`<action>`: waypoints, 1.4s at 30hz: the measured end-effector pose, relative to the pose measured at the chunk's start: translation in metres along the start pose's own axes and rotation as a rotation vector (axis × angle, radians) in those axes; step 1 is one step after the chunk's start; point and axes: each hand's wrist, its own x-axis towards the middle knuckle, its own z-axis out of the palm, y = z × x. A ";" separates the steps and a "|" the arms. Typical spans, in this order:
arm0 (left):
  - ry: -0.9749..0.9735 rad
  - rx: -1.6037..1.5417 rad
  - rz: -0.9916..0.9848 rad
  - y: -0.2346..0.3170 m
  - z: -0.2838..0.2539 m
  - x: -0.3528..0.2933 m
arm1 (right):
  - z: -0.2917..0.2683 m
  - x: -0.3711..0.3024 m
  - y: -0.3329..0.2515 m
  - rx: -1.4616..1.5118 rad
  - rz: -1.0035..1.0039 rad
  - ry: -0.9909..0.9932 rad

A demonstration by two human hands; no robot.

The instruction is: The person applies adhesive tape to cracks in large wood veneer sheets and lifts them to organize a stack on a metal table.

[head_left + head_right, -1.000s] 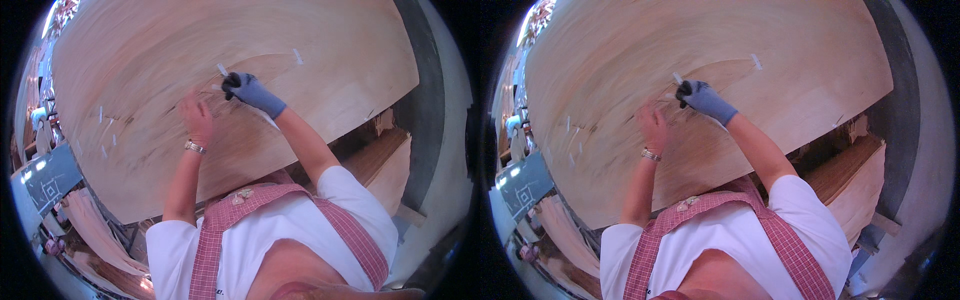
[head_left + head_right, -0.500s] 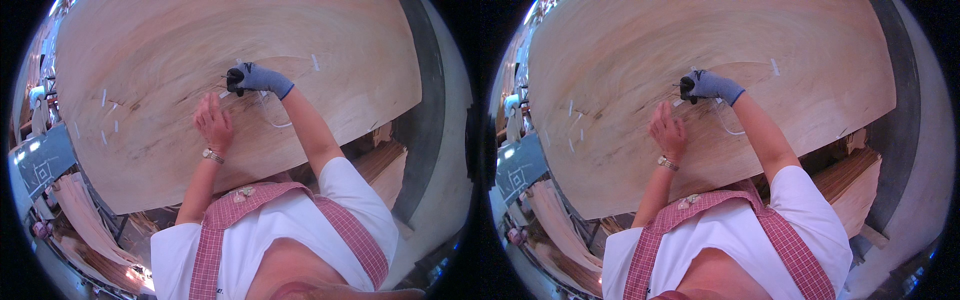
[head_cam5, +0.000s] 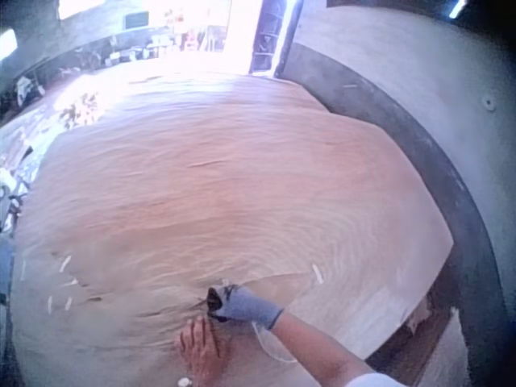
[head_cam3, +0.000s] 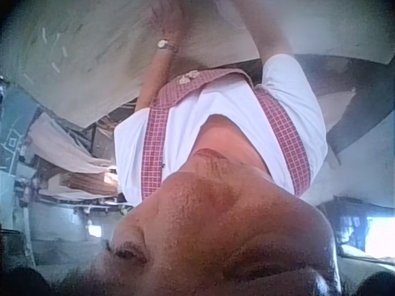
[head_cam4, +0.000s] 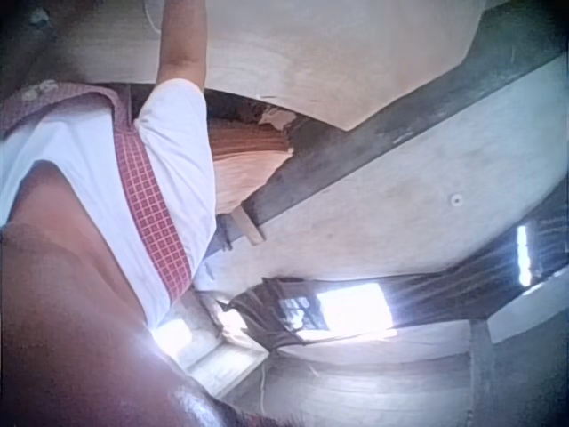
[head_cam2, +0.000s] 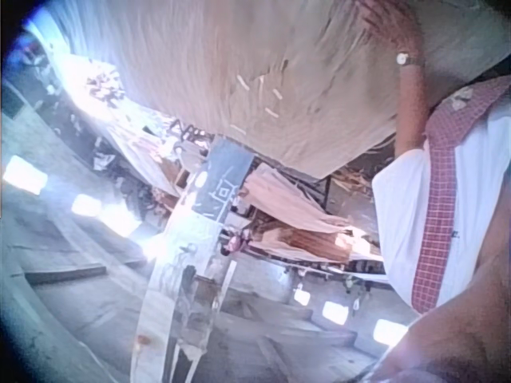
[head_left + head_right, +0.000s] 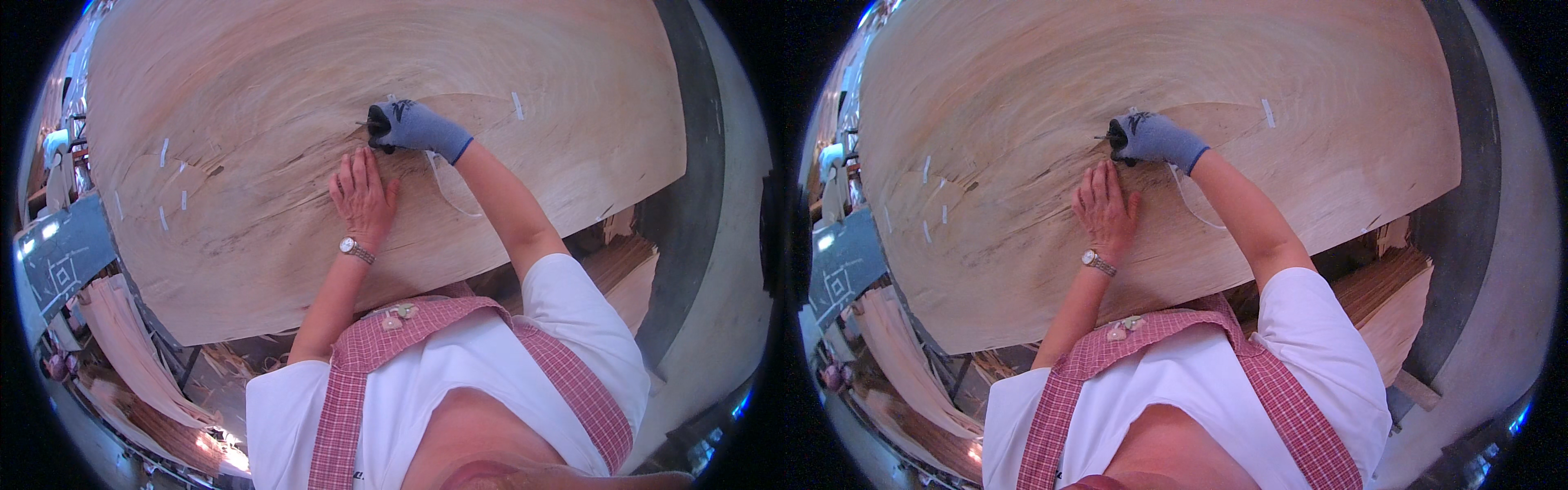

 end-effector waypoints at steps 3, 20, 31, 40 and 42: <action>-0.016 0.009 0.008 -0.001 0.000 0.004 | -0.001 -0.008 -0.013 -0.205 0.108 0.126; 0.162 -0.109 -0.037 -0.009 -0.032 0.045 | 0.013 -0.046 -0.020 0.904 0.389 0.218; 0.063 0.033 0.263 -0.037 0.002 0.051 | 0.044 -0.024 -0.001 0.741 0.365 0.304; 0.062 0.075 0.303 -0.049 0.000 0.054 | -0.012 -0.063 -0.043 -0.138 0.199 0.284; 0.076 -0.041 0.359 -0.052 0.019 0.056 | -0.019 -0.098 -0.067 0.427 0.151 0.250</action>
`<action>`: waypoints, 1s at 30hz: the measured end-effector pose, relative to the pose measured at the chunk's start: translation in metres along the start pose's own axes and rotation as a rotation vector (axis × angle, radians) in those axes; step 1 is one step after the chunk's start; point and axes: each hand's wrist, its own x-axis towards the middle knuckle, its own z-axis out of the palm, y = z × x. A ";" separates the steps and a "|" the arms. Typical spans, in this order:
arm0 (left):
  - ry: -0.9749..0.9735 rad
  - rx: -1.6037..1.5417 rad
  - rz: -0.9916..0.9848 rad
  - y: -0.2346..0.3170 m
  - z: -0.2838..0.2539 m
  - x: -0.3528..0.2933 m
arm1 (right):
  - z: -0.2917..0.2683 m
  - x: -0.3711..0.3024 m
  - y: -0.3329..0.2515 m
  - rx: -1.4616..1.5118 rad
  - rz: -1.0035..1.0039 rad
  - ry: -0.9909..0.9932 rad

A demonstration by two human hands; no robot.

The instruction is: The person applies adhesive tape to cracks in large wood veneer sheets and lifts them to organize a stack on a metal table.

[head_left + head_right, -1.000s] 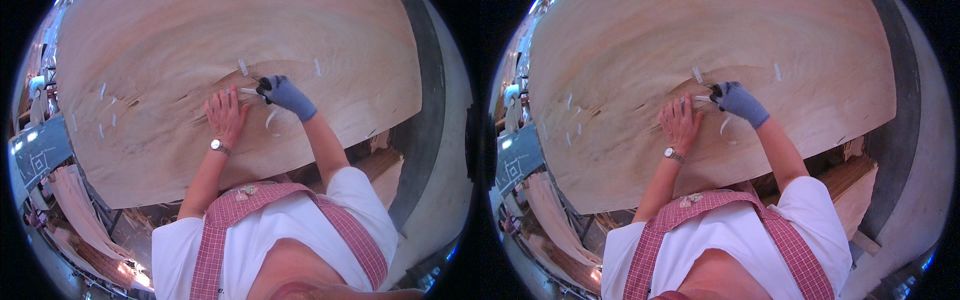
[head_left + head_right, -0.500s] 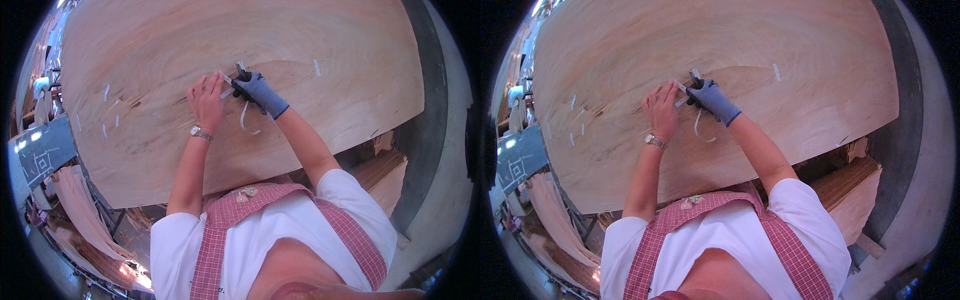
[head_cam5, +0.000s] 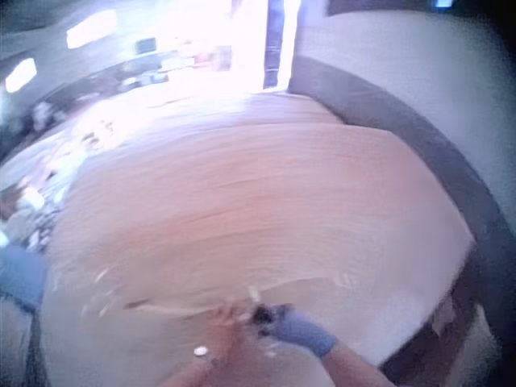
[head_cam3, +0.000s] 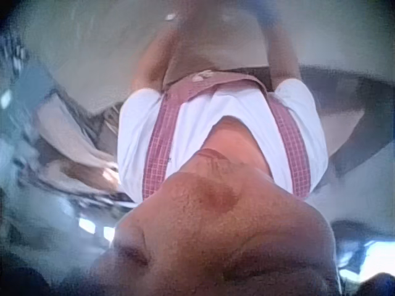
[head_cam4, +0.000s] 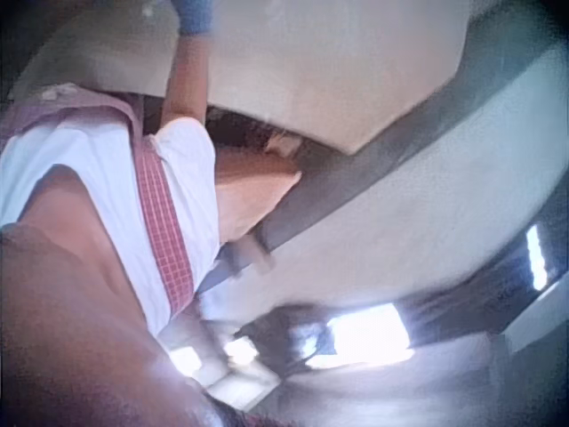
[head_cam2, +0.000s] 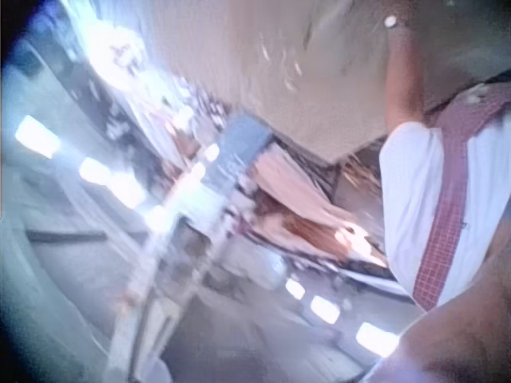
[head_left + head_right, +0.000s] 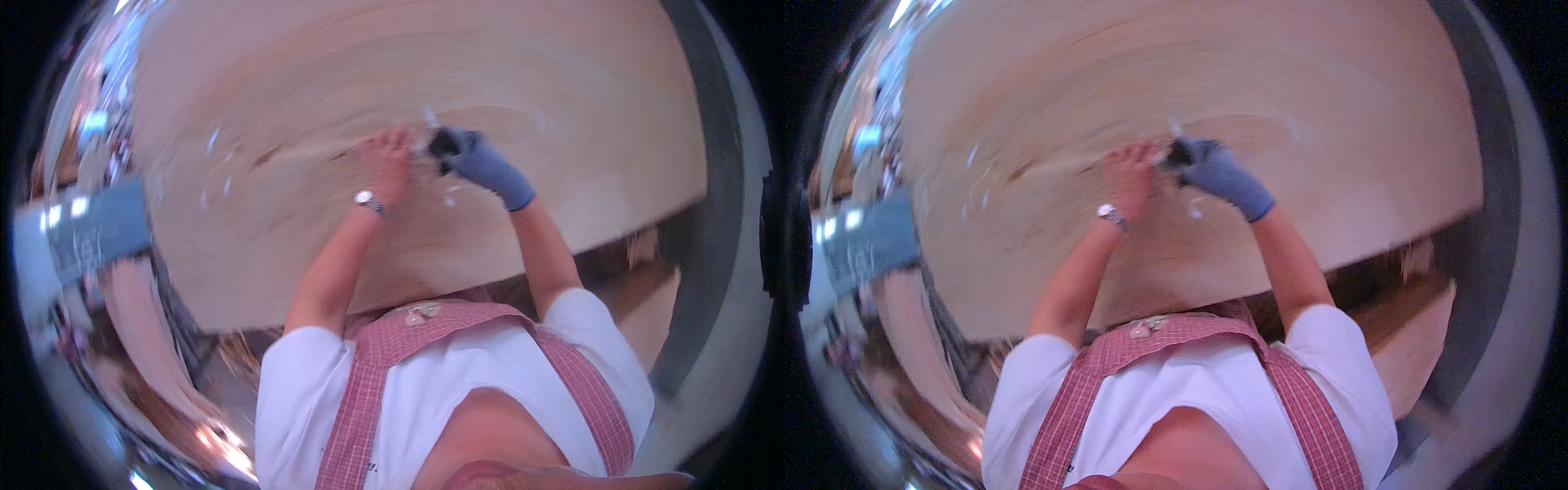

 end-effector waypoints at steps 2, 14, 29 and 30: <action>-0.497 0.079 -0.084 0.030 -0.026 0.048 | 0.027 -0.030 0.003 0.293 -0.129 -0.150; -0.158 -0.113 -0.144 0.069 -0.024 0.044 | 0.102 -0.159 0.023 0.209 -0.123 0.634; -0.227 0.151 -0.509 0.062 -0.093 -0.212 | 0.030 -0.283 0.203 -0.185 0.094 0.712; -0.213 0.072 -0.584 0.075 -0.092 -0.207 | 0.017 -0.279 0.214 -0.209 0.039 0.694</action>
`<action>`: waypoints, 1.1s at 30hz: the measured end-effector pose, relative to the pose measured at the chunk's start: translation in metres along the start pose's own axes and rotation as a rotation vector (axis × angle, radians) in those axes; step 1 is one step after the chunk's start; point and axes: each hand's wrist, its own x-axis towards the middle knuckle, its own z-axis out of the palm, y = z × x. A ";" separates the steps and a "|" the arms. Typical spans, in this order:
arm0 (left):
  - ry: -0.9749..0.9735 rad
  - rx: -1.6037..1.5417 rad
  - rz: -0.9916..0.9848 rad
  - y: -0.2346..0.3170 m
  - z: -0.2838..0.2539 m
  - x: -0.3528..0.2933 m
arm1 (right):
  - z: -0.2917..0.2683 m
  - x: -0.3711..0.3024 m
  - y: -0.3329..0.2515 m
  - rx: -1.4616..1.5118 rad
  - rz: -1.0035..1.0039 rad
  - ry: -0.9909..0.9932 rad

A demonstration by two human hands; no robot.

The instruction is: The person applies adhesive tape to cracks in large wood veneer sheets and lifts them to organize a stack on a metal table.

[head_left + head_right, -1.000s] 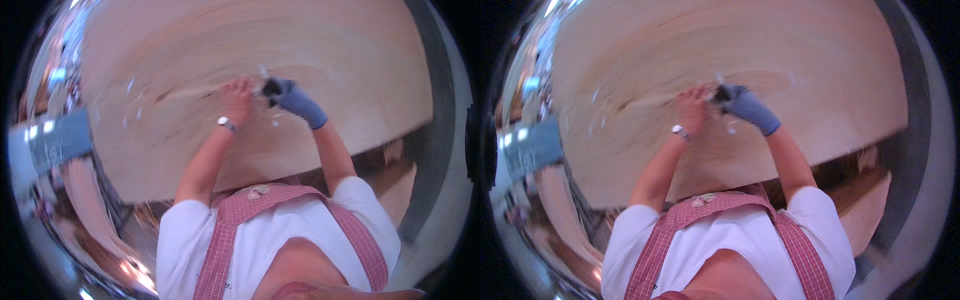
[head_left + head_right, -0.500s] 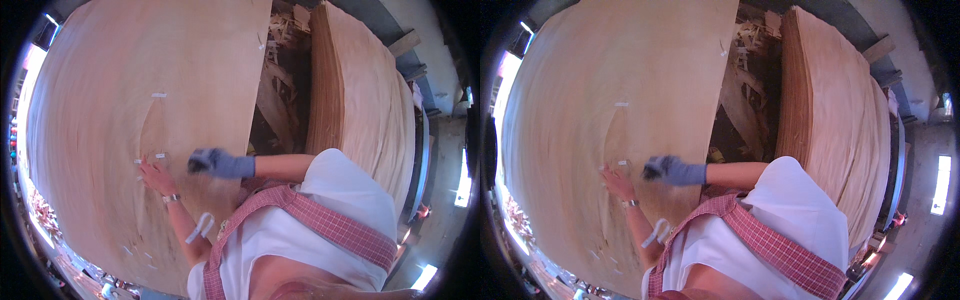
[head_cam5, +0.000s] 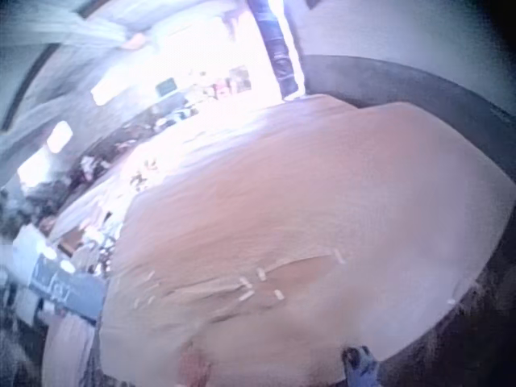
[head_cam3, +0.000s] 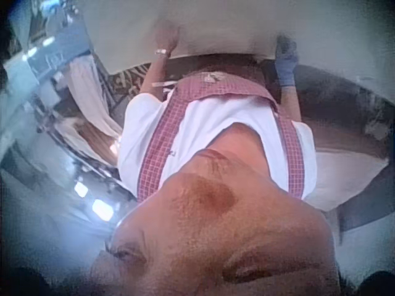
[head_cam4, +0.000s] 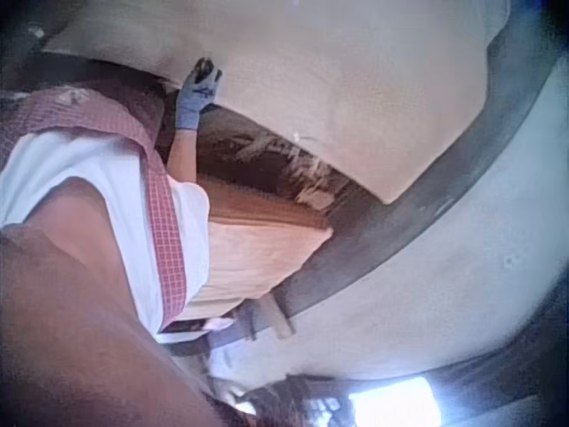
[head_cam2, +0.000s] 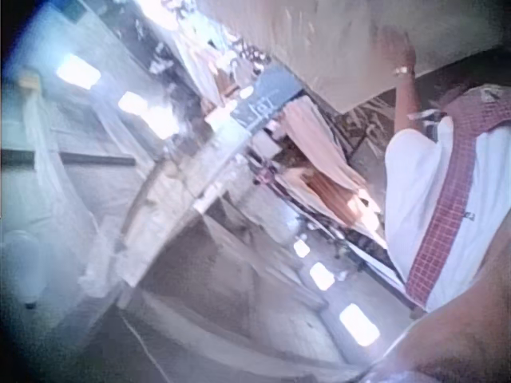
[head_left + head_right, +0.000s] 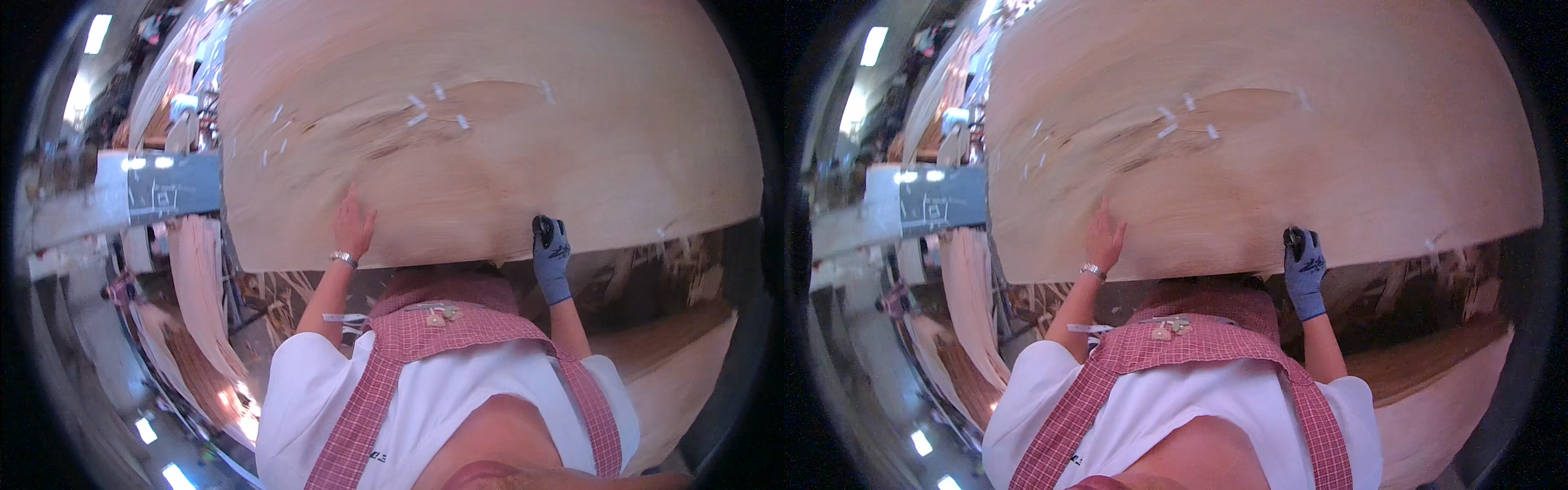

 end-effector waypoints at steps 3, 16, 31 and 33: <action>-0.003 -0.053 -0.073 -0.027 -0.013 -0.008 | 0.022 0.020 -0.034 0.082 -0.170 -0.006; 0.413 0.061 -0.883 -0.442 -0.107 0.022 | 0.318 -0.018 -0.379 0.063 -0.648 -0.548; 0.710 -0.383 -0.709 -0.656 -0.186 -0.032 | 0.597 -0.079 -0.592 -0.196 -0.922 -1.050; 0.678 -0.543 -0.778 -0.685 -0.188 -0.043 | 0.574 -0.067 -0.611 0.012 -0.843 -1.037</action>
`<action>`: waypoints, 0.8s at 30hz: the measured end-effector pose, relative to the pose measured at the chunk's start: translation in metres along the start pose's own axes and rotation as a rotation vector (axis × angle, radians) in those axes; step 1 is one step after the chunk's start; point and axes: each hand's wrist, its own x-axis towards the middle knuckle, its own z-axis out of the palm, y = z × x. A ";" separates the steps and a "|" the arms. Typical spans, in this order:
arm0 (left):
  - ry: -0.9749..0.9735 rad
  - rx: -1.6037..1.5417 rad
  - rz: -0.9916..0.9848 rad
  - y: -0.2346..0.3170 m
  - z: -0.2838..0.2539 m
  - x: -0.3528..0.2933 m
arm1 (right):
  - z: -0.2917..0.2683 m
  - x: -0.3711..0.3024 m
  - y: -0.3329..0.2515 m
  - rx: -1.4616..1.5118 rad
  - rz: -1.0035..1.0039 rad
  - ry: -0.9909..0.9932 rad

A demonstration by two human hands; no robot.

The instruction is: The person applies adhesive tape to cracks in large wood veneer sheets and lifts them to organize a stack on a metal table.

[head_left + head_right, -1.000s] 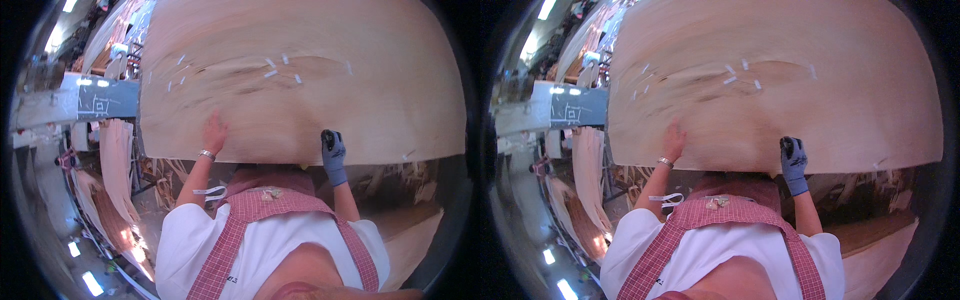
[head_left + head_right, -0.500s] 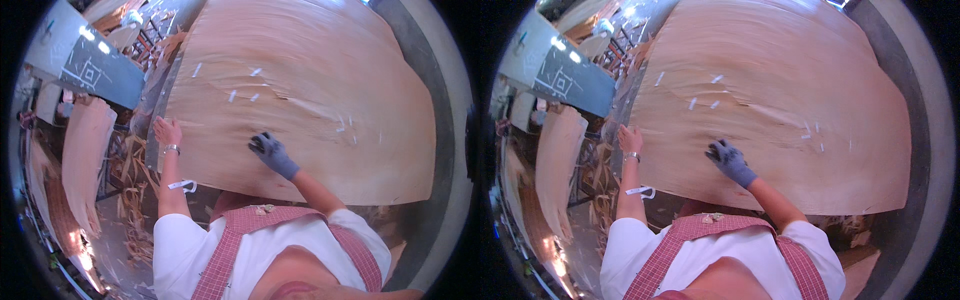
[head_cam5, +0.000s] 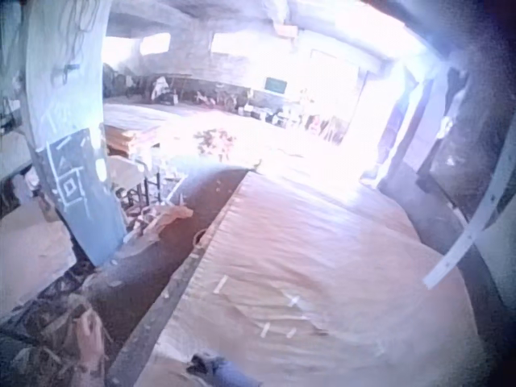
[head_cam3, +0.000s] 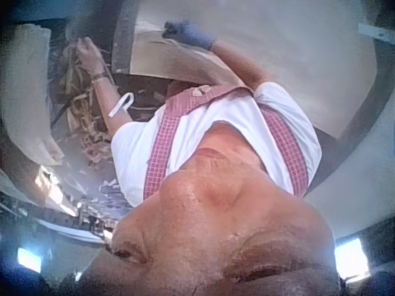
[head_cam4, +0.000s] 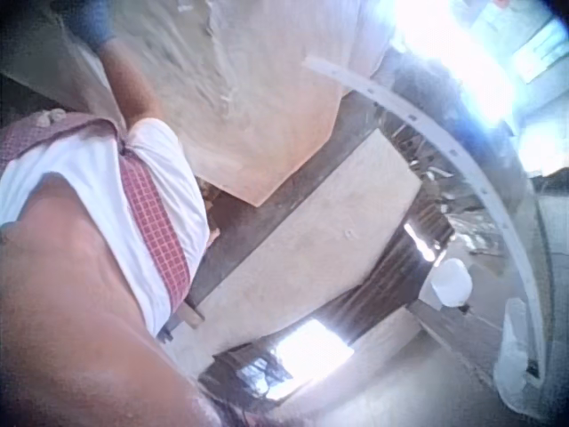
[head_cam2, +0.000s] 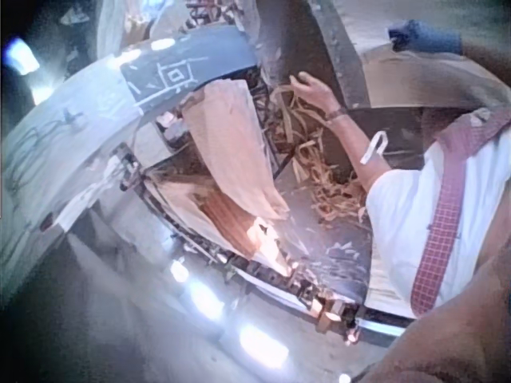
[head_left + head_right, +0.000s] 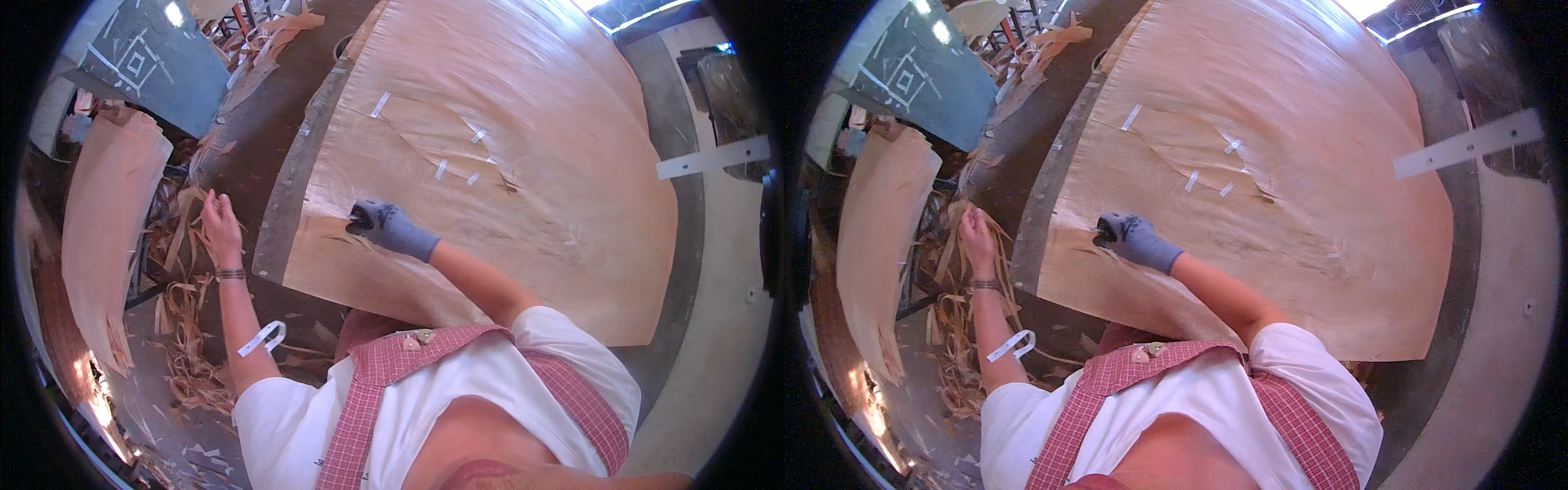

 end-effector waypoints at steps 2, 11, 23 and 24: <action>0.016 -0.068 0.043 0.004 0.003 0.011 | -0.036 -0.007 -0.014 0.090 0.007 0.027; -0.303 -0.036 0.559 0.117 0.127 0.015 | -0.157 -0.090 -0.031 0.150 0.161 0.263; -0.737 0.214 0.998 0.238 0.278 -0.016 | -0.134 -0.123 -0.033 0.033 0.208 0.351; -0.698 0.192 0.994 0.227 0.287 -0.023 | -0.133 -0.123 -0.033 0.047 0.204 0.354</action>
